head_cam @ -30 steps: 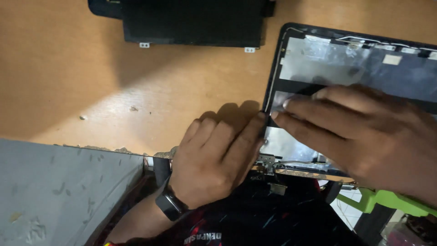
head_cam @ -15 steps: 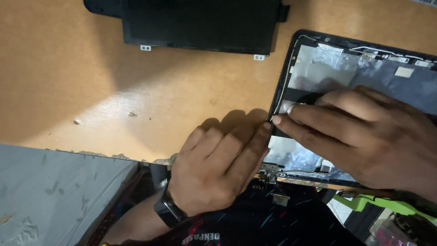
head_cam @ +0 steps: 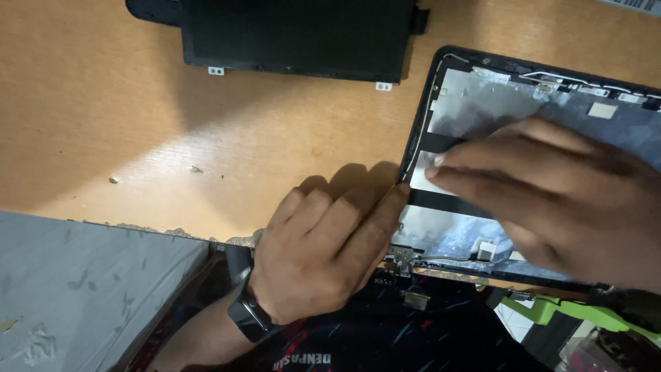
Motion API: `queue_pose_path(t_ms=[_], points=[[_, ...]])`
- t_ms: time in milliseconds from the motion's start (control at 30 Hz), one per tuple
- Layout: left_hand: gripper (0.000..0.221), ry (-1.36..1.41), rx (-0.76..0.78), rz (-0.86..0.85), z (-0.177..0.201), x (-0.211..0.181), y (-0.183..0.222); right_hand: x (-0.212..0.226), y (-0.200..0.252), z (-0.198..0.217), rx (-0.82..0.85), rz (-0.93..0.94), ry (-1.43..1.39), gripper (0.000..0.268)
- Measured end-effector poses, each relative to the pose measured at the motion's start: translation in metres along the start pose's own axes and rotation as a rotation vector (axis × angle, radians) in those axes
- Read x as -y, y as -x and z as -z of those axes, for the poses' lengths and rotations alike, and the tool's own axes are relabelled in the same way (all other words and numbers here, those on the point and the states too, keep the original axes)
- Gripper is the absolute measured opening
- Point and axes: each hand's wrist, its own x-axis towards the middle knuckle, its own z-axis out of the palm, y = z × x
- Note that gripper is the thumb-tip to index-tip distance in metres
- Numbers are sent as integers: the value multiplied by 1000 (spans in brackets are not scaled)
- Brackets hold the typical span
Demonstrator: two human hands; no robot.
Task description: Disassembling a laptop screen assembly by removing the bezel and disconnecting the LCD display cable.
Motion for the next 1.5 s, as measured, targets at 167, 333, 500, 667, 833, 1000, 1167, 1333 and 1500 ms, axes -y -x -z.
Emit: queue_pose_path(t_ms=[167,333,500,667,833,1000,1167,1333,1500], points=[[23,-39,2,-10,1,-1,-4,-9,7,0,33,75,173,54],[28,-20,21,17,-1,-1,-1,-9,0,-1,5,120,277,48],[26,-33,35,22,-1,-2,-4,-12,4,-3,2,122,330,51],[27,-60,46,9,-2,-1,-4,-21,14,-4,-56,110,226,34],[34,-61,89,17,-3,-2,-3,-13,-13,12,-112,62,217,19],[33,-101,76,19,-2,-2,-4,-14,-18,9,-117,122,258,13],[36,-87,123,16,-1,-2,-5,-18,-9,4,-82,140,308,25],[38,-108,142,27,-4,-3,-3,-19,-12,5,-120,168,283,21],[37,-91,144,33,-1,-3,-4,-17,-13,4,-126,150,273,22]])
